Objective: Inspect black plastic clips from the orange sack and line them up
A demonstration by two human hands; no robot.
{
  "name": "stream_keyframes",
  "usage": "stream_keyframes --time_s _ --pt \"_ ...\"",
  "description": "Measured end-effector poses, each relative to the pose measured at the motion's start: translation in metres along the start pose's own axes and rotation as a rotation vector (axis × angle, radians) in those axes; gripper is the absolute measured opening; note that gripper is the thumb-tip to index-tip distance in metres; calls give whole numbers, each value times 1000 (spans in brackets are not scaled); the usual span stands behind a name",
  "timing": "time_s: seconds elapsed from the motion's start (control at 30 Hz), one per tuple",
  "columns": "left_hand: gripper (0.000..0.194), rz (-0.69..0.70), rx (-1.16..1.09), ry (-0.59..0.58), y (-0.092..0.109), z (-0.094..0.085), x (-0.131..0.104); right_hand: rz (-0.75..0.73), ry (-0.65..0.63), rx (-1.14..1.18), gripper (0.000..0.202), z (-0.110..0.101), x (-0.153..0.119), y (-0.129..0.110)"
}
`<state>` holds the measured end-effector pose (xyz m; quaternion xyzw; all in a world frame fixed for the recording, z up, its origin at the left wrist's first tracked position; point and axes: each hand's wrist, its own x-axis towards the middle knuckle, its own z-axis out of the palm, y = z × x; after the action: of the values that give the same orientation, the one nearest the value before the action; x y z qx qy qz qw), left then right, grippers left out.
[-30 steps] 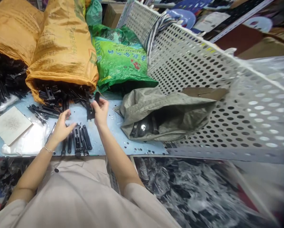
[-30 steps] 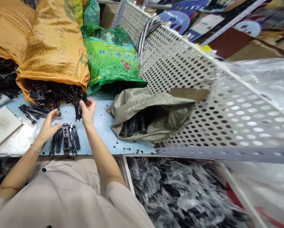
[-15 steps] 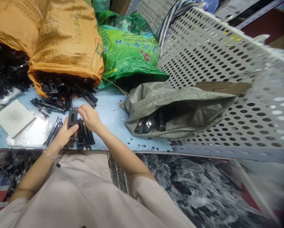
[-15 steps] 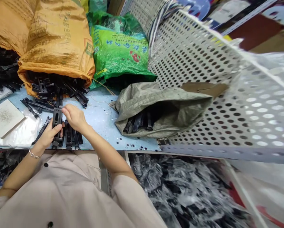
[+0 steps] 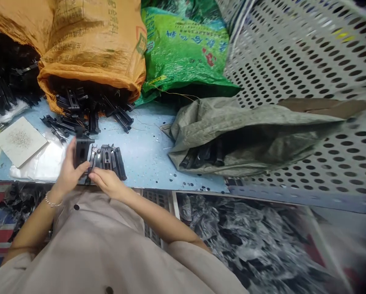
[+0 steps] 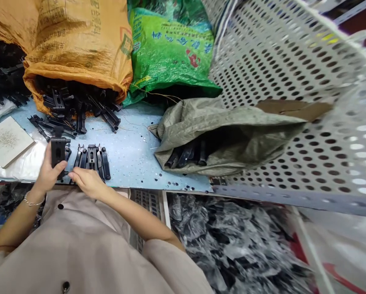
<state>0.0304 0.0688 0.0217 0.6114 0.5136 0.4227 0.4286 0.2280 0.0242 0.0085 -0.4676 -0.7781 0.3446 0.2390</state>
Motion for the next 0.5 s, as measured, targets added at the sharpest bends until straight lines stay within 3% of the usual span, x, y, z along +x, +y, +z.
stream_keyframes --time_s 0.07,0.13,0.23,0.37,0.43,0.5 --pt "94 -21 200 -10 -13 -29 2 28 105 -90 51 -5 -8 12" --pt "93 -151 267 -26 -31 -44 4 128 250 -187 54 -9 -15 30" --pt "82 -267 107 -13 -55 -24 0 255 281 -158 70 -4 -22 59" --pt "67 -379 -244 98 -60 24 -13 243 291 -92 59 1 -30 80" --pt "68 -446 -360 66 -52 27 -16 216 329 -116 57 -9 -34 77" --pt "68 -377 -303 21 -40 15 -18 159 361 -128 56 -27 -34 65"
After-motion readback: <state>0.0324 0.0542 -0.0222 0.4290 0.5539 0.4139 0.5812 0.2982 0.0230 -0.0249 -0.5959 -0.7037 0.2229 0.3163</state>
